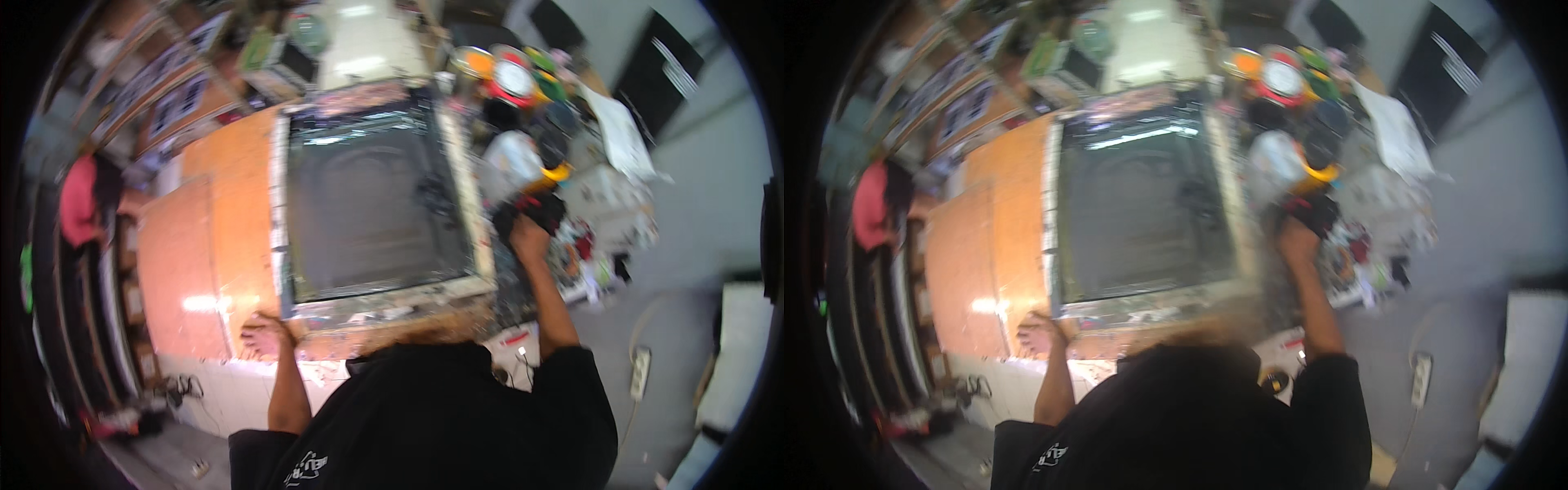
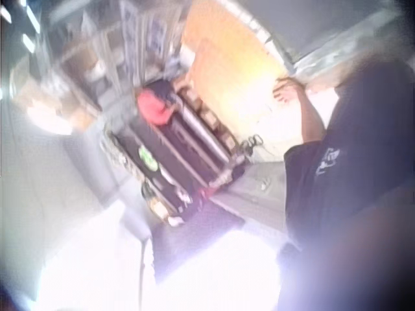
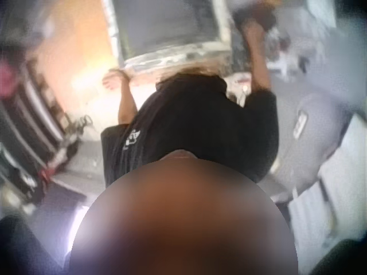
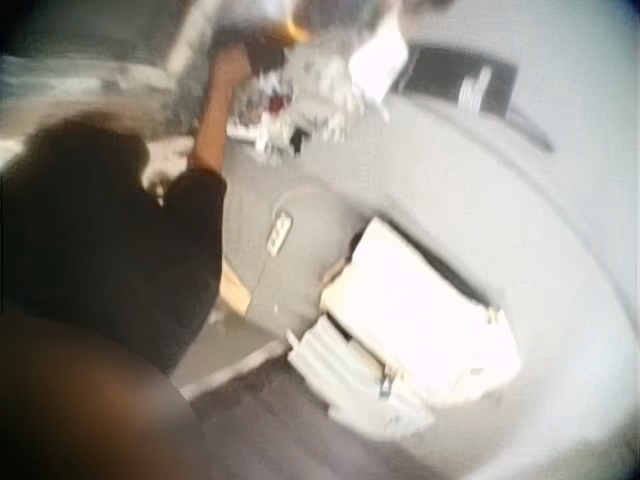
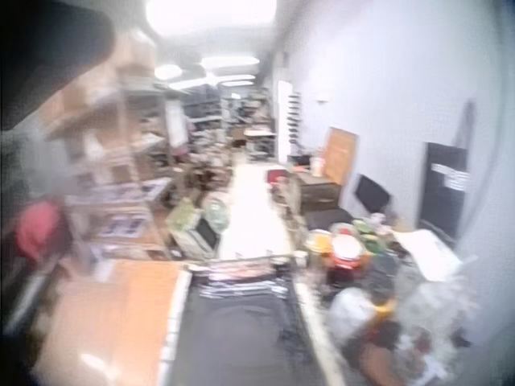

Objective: The person prepares a screen printing frame by wiping it with a cloth, then applies ink across the mesh using a squeegee. A coworker places a white t-shirt on the table, and the person positions the screen over it to perform a print stroke.

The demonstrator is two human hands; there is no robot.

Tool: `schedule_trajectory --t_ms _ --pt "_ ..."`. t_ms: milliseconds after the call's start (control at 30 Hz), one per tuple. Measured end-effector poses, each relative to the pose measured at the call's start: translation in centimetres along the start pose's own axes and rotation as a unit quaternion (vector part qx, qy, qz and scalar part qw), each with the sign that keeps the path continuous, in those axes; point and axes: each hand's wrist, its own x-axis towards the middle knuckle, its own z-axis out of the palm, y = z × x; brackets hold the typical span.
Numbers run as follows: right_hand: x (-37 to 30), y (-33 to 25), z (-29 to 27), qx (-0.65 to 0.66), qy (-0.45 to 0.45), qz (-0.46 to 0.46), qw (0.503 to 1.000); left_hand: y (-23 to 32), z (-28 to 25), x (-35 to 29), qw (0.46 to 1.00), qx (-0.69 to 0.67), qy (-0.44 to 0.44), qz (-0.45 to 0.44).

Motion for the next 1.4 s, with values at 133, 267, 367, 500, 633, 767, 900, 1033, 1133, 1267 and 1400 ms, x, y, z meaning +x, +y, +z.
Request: schedule_trajectory --t_ms 133,267,367,500,633,767,900,1033,1133,1267,1400 --pt "-3.5 1.0 0.7 0.104 0.052 0.008 0.993 0.8 -2.1 0.3 0.995 -0.046 -0.087 0.006" --pt "-5.9 1.9 0.7 0.163 0.047 -0.026 0.985 0.8 -3.3 0.3 0.989 -0.125 -0.081 -0.014" --pt "-6.0 2.0 0.1 0.288 -0.069 0.113 0.948 0.7 -5.6 0.6 0.979 -0.172 -0.103 -0.031" --pt "-5.8 4.5 1.3 0.331 -0.052 0.142 0.931 0.4 -5.9 0.1 0.976 -0.183 -0.114 -0.031" --pt "-5.4 5.3 2.1 0.356 -0.026 0.144 0.923 0.6 -5.6 -0.2 0.976 -0.188 -0.105 -0.026" --pt "-5.3 5.3 2.2 0.349 -0.026 0.150 0.925 0.7 -5.7 -0.2 0.974 -0.201 -0.100 -0.024" --pt "-5.5 4.6 2.1 0.353 -0.013 0.153 0.923 0.6 -5.8 -0.1 0.975 -0.201 -0.096 -0.022" --pt "-5.5 4.4 1.8 0.339 -0.024 0.159 0.927 0.7 -6.2 0.1 0.973 -0.203 -0.104 -0.022" --pt "-5.5 4.4 1.8 0.348 -0.022 0.154 0.925 0.6 -5.9 0.1 0.973 -0.208 -0.094 -0.022" --pt "-5.3 3.6 1.0 0.329 -0.038 0.169 0.928 0.6 -6.1 0.1 0.973 -0.206 -0.097 -0.026" --pt "-5.1 3.2 0.5 0.324 -0.045 0.176 0.928 0.6 -6.3 0.1 0.974 -0.200 -0.100 -0.027"
